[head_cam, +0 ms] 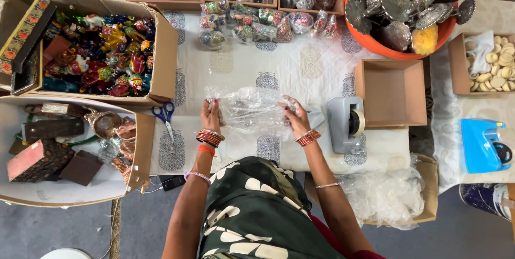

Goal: Packaging dried fruits and silver decorative items into small plastic bags at a factory table.

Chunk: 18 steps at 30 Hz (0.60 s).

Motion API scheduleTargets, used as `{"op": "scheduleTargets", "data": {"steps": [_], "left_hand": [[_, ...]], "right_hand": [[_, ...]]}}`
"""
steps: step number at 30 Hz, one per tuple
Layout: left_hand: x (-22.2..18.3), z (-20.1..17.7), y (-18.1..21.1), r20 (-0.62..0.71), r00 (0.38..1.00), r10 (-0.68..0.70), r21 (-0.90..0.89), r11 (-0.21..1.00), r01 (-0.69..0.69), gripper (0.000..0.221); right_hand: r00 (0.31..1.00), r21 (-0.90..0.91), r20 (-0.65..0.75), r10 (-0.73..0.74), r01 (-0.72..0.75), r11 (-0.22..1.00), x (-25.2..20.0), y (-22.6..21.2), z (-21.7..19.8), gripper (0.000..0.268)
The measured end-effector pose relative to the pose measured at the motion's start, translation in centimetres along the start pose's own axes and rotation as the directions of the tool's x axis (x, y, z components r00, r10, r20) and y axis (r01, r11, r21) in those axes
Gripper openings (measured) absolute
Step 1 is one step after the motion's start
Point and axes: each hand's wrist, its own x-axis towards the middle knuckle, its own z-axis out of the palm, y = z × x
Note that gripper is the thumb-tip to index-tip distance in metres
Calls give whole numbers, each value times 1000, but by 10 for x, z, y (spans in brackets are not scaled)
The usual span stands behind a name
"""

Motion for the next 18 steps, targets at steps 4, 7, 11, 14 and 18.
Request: {"op": "scheduleTargets", "data": {"steps": [4, 7, 11, 14, 18], "left_hand": [[-12, 12, 23, -7, 994, -111, -33, 993, 111, 40], [-33, 26, 62, 107, 988, -113, -25, 993, 117, 60], [-24, 25, 39, 181, 983, 33, 33, 999, -40, 93], [-9, 18, -17, 56, 998, 7, 165, 986, -16, 94], [14, 2, -99, -28, 986, 164, 471, 872, -132, 69]], "right_hand": [[997, 98, 51, 55, -60, 993, -6, -17, 28, 64], [989, 241, -22, 144, -134, 961, -10, -39, 49, 65], [1000, 16, 12, -2, 1, 1000, 21, 19, 15, 73], [999, -232, -50, 1, -13, 973, 39, 60, 3, 75], [977, -450, -206, 50, -140, 882, 58, 108, -9, 53]]}}
